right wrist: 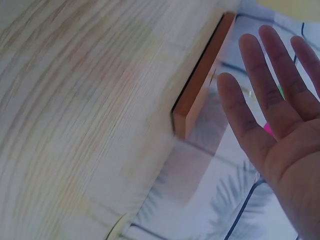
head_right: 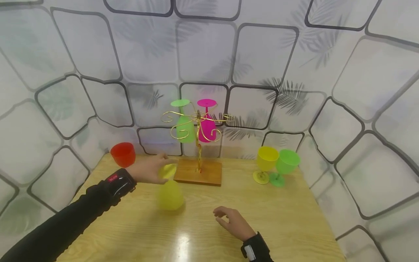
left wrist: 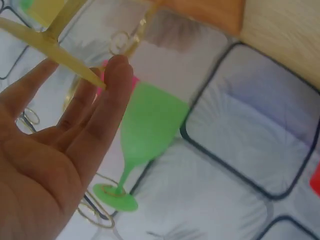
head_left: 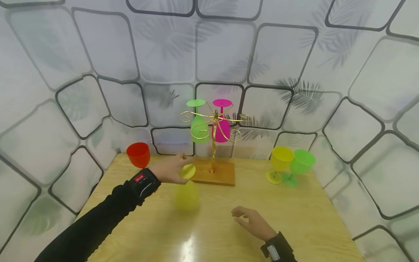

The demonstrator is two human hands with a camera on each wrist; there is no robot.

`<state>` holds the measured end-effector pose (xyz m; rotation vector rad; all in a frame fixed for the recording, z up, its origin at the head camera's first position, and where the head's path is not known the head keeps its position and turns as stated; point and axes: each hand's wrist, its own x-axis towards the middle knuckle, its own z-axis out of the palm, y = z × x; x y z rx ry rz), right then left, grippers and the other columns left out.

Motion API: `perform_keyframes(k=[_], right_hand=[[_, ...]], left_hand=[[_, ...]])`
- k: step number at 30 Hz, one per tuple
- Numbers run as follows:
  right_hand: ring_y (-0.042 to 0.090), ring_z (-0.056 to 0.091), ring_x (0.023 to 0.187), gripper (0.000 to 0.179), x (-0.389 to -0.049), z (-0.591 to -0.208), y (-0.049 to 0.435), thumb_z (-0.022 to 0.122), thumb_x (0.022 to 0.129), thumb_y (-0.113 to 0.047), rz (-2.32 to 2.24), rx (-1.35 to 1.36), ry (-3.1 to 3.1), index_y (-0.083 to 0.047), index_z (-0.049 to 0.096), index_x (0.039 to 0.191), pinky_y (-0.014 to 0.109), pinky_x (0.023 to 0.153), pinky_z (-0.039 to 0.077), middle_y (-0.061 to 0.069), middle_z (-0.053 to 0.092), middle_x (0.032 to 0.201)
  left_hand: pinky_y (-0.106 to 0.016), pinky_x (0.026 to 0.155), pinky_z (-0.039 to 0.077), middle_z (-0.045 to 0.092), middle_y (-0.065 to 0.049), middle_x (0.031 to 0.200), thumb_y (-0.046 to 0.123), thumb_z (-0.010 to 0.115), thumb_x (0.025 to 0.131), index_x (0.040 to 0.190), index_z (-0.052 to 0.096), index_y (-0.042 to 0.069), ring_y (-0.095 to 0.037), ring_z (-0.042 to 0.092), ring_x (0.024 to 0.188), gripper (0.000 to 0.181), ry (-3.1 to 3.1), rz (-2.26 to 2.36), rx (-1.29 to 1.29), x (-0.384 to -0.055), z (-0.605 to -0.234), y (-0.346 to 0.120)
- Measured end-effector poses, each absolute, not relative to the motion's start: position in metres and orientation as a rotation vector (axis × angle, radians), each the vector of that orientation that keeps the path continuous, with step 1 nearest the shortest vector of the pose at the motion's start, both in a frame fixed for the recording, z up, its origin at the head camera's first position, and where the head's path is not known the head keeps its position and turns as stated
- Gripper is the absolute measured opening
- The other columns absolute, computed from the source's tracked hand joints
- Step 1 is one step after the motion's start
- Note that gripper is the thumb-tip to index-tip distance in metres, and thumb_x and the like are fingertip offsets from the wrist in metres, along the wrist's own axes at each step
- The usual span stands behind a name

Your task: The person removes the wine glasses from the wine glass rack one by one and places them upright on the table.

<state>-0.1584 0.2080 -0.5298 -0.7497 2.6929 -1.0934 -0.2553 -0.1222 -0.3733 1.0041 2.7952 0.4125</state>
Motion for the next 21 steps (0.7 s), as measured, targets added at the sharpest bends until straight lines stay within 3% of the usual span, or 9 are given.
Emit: perform_keyframes(k=[5,10,13,16,18,21], right_hand=[[0.018,0.066,0.093,0.023,-0.158,-0.527,0.227,0.058,0.091,-0.009,-1.292,-0.519,2.862,-0.007,0.060,0.114,0.029,0.078,0.055,0.005,0.070,0.103],[0.016,0.067,0.088,0.029,-0.156,-0.520,0.235,0.057,0.092,-0.009,-1.516,-0.256,2.945,-0.005,0.055,0.120,0.026,0.076,0.054,0.005,0.070,0.100],[0.010,0.066,0.092,0.035,-0.160,-0.520,0.234,0.053,0.095,-0.010,-1.731,-0.313,2.800,-0.002,0.047,0.128,0.024,0.079,0.053,0.015,0.067,0.107],[0.005,0.063,0.100,0.041,-0.169,-0.517,0.227,0.048,0.097,-0.006,-1.998,-0.383,2.499,-0.001,0.037,0.135,0.023,0.085,0.053,0.026,0.058,0.120],[0.003,0.059,0.107,0.045,-0.178,-0.517,0.221,0.043,0.098,-0.005,-2.148,-0.423,2.283,-0.003,0.029,0.140,0.024,0.089,0.052,0.028,0.049,0.130],[0.010,0.055,0.118,0.053,-0.189,-0.505,0.206,0.041,0.098,-0.006,-2.342,-0.419,1.983,-0.012,0.018,0.146,0.029,0.096,0.050,0.020,0.039,0.140]], left_hand=[[-0.026,0.071,0.051,0.047,-0.009,0.116,0.028,0.072,0.071,0.123,0.049,0.015,-0.018,0.052,0.086,0.058,2.767,0.628,1.075,-0.248,-0.392,-0.113],[-0.022,0.072,0.046,0.045,-0.003,0.101,0.022,0.083,0.065,0.104,0.045,0.010,-0.016,0.047,0.089,0.056,2.785,0.929,1.169,-0.242,-0.423,-0.109],[-0.023,0.072,0.042,0.044,-0.003,0.091,0.018,0.088,0.060,0.089,0.042,0.011,-0.014,0.043,0.087,0.055,2.774,1.128,1.204,-0.238,-0.442,-0.102],[-0.020,0.072,0.046,0.047,-0.001,0.090,0.015,0.088,0.059,0.082,0.037,0.012,-0.010,0.047,0.088,0.056,2.742,1.287,1.240,-0.234,-0.460,-0.093],[-0.020,0.073,0.050,0.050,-0.002,0.092,0.013,0.088,0.059,0.079,0.035,0.011,-0.012,0.051,0.090,0.057,2.710,1.353,1.262,-0.231,-0.467,-0.087],[-0.020,0.075,0.053,0.050,0.000,0.095,0.012,0.088,0.059,0.079,0.033,0.012,-0.013,0.053,0.093,0.058,2.674,1.394,1.284,-0.228,-0.476,-0.077]])
